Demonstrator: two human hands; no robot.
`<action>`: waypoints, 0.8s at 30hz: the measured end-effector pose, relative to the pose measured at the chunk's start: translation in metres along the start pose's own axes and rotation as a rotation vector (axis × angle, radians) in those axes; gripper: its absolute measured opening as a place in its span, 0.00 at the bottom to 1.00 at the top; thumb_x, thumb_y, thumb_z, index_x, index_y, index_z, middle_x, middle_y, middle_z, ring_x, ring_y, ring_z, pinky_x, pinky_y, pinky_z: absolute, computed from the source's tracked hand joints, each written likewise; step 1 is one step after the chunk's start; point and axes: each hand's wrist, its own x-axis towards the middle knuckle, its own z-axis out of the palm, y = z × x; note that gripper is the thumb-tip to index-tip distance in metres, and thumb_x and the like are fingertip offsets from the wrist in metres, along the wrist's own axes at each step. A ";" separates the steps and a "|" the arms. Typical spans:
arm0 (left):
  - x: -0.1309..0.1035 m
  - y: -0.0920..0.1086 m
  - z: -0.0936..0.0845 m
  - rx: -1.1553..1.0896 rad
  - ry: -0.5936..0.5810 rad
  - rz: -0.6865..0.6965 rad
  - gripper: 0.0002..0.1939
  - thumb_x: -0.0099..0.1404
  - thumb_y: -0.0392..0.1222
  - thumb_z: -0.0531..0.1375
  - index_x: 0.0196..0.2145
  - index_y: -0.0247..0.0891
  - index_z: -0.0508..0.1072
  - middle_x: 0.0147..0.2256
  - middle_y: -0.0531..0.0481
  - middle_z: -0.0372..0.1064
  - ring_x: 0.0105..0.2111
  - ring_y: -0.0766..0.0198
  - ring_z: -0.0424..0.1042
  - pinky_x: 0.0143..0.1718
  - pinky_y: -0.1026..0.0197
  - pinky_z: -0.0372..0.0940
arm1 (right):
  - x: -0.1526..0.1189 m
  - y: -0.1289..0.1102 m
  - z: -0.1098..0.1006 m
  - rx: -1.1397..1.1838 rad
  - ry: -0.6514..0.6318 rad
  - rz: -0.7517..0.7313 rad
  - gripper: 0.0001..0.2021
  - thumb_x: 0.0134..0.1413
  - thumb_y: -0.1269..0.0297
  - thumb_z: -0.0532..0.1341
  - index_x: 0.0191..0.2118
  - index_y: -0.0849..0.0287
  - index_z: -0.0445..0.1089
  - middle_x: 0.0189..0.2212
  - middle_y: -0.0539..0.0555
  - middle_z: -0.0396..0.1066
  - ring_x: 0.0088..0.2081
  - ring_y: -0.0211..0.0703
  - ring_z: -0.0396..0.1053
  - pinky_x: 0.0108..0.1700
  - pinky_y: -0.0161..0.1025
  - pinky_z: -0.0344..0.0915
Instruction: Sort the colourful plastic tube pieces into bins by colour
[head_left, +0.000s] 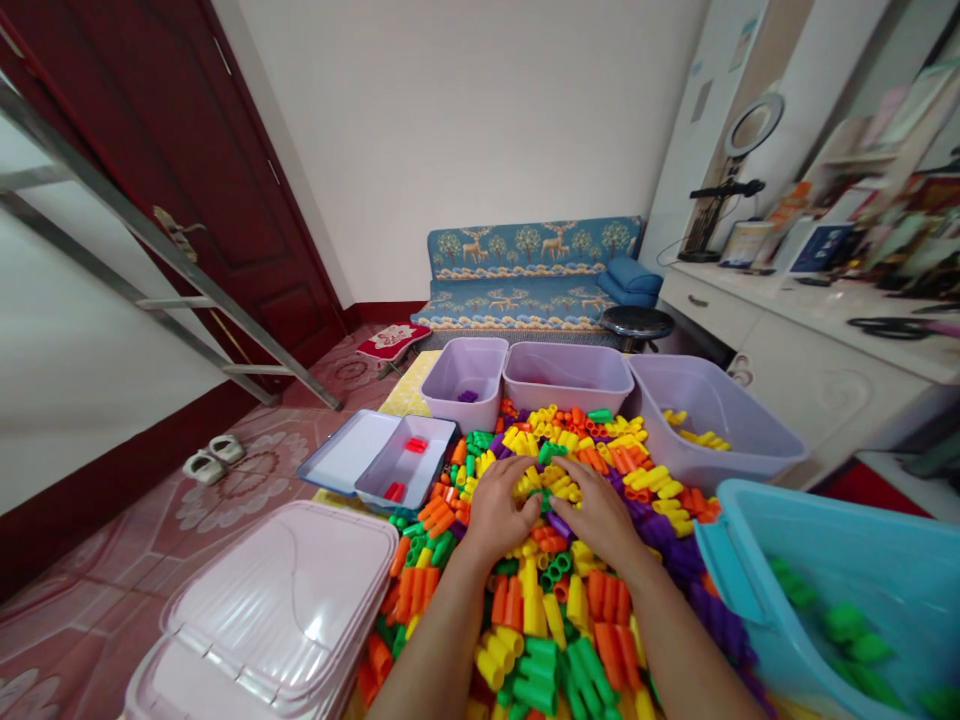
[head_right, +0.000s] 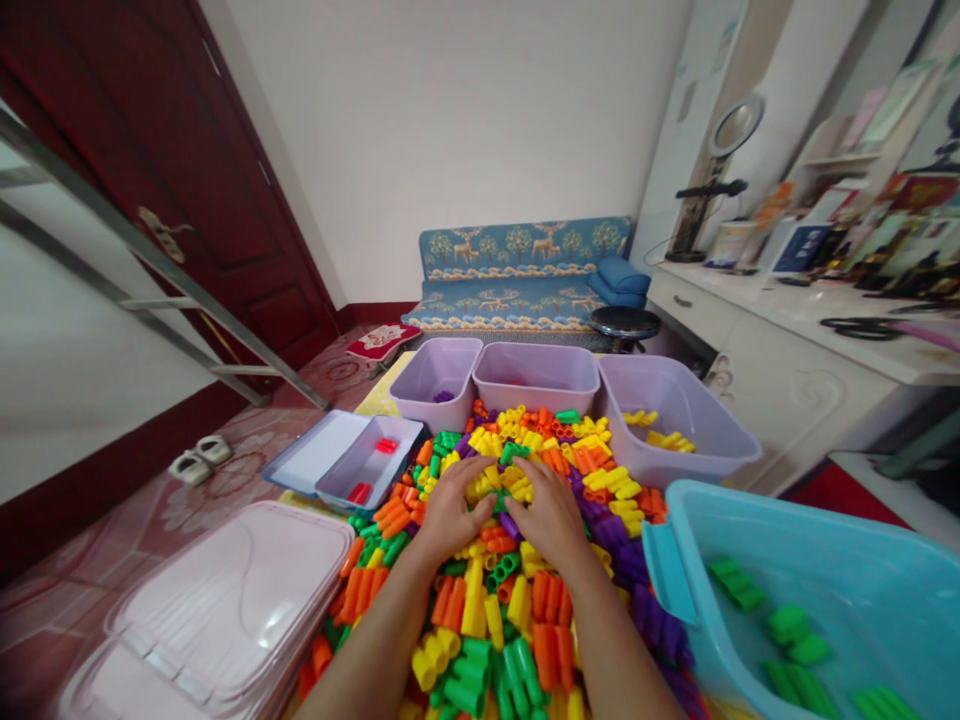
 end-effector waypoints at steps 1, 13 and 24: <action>0.000 0.000 -0.001 -0.027 -0.006 0.006 0.25 0.55 0.36 0.60 0.52 0.43 0.69 0.51 0.47 0.69 0.53 0.54 0.64 0.56 0.50 0.58 | 0.000 0.000 0.000 0.032 0.000 0.002 0.27 0.46 0.66 0.60 0.55 0.56 0.64 0.52 0.58 0.67 0.54 0.51 0.64 0.57 0.52 0.58; 0.002 -0.001 -0.002 -0.197 0.030 -0.050 0.21 0.53 0.29 0.58 0.45 0.40 0.74 0.41 0.49 0.70 0.43 0.60 0.69 0.49 0.58 0.63 | 0.000 -0.005 -0.002 0.263 0.034 -0.050 0.22 0.38 0.76 0.54 0.43 0.56 0.68 0.44 0.54 0.66 0.50 0.46 0.65 0.55 0.45 0.60; 0.001 -0.001 -0.001 -0.172 0.035 -0.058 0.19 0.55 0.33 0.60 0.46 0.42 0.74 0.43 0.47 0.71 0.46 0.58 0.69 0.50 0.56 0.62 | -0.002 -0.004 -0.003 0.242 -0.001 0.018 0.13 0.46 0.68 0.58 0.41 0.56 0.69 0.42 0.54 0.72 0.47 0.47 0.69 0.53 0.46 0.61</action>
